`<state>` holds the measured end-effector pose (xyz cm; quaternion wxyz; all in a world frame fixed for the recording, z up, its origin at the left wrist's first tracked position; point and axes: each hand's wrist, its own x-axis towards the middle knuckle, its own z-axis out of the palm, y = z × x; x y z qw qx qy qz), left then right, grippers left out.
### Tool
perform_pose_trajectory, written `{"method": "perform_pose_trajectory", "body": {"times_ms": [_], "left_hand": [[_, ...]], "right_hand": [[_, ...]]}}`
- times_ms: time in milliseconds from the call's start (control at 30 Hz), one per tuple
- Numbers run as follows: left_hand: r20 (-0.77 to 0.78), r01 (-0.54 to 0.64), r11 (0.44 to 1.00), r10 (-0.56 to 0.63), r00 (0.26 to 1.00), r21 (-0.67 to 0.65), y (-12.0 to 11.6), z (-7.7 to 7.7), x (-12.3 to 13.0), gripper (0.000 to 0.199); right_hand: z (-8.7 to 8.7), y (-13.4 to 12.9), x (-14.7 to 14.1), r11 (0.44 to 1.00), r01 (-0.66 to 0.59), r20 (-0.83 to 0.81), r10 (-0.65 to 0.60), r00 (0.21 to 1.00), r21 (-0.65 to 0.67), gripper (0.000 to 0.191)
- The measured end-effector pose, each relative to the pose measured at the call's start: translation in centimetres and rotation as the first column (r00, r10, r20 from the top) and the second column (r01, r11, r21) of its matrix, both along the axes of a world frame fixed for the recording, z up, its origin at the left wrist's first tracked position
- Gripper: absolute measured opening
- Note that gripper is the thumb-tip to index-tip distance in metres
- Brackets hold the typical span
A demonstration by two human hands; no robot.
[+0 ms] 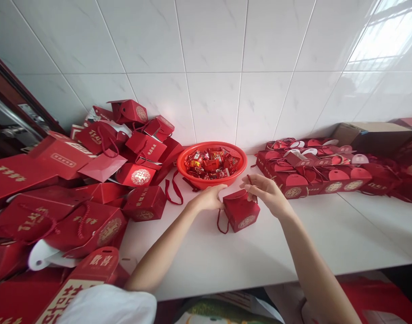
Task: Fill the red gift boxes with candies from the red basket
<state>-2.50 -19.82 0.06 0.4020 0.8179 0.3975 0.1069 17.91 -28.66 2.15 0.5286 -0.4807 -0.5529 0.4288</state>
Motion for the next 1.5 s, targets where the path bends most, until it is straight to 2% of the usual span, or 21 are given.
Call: {"method": "perform_pose_trajectory", "body": {"times_ms": [100,167,233,300,400,500,600,733,867,933,1000,1133,1300,1467,1500], "left_hand": [[0.009,-0.092,0.991,0.093,0.996,-0.093,-0.3,-0.2,0.6,0.073],[0.098,-0.103,0.955,0.135,0.986,-0.277,-0.4,0.8,0.5,0.072],[0.25,-0.012,0.881,0.148,0.957,-0.473,-0.4,2.4,0.2,0.068],[0.436,0.131,0.818,0.156,0.886,-0.56,-0.7,4.2,-0.1,0.061],[0.593,0.251,0.792,0.167,0.788,-0.556,-1.4,6.2,0.2,0.059],[0.594,0.244,0.813,0.148,0.791,-0.528,-2.4,7.1,1.3,0.068],[0.574,0.253,0.84,0.082,0.815,-0.48,-3.4,7.5,2.4,0.079],[0.554,0.282,0.894,-0.046,0.831,-0.349,-4.7,7.9,3.8,0.084],[0.534,0.309,0.927,-0.155,0.831,-0.211,-5.8,7.6,4.7,0.087],[0.528,0.332,0.926,-0.193,0.827,-0.181,-6.1,7.2,4.7,0.085],[0.504,0.365,0.911,-0.228,0.833,-0.192,-6.3,7.0,4.4,0.076],[0.442,0.387,0.885,-0.247,0.862,-0.26,-6.0,6.3,3.2,0.052],[0.373,0.287,0.916,-0.171,0.912,-0.281,-5.0,4.7,1.7,0.041],[0.351,0.199,0.92,-0.072,0.933,-0.339,-4.5,3.1,0.0,0.042],[0.366,0.188,0.917,-0.05,0.929,-0.352,-4.5,2.8,-0.3,0.042]], "right_hand": [[-0.3,-0.3,0.7,0.998,0.058,0.005,-0.058,0.998,0.0,0.041],[-0.4,-0.4,1.2,0.996,0.088,0.003,-0.088,0.996,0.002,0.043],[-0.3,-0.6,1.6,0.994,0.105,-0.006,-0.105,0.994,0.007,0.045],[0.1,-0.8,1.7,0.994,0.111,-0.003,-0.111,0.994,0.019,0.044],[0.7,-0.8,1.4,0.997,0.071,0.035,-0.073,0.997,0.041,0.04],[1.0,-0.7,0.8,0.996,0.065,0.096,-0.071,0.993,0.057,0.039],[0.9,-0.6,0.4,0.984,0.155,0.184,-0.17,0.968,0.091,0.035],[1.0,-1.1,0.1,0.934,0.308,0.298,-0.35,0.888,0.18,0.019],[1.5,-2.0,0.2,0.85,0.457,0.403,-0.526,0.749,0.261,0.002],[2.0,-2.6,0.9,0.801,0.511,0.408,-0.599,0.689,0.313,0.005],[2.5,-3.3,2.3,0.745,0.548,0.36,-0.665,0.654,0.38,0.007],[3.7,-5.4,6.8,0.593,0.652,0.209,-0.794,0.571,0.472,0.006],[4.7,-8.3,13.7,0.463,0.776,0.028,-0.865,0.501,0.428,0.009],[4.4,-9.1,19.8,0.303,0.915,-0.024,-0.947,0.321,0.264,0.019],[4.1,-8.9,21.0,0.29,0.931,-0.006,-0.954,0.298,0.223,0.022]]}}
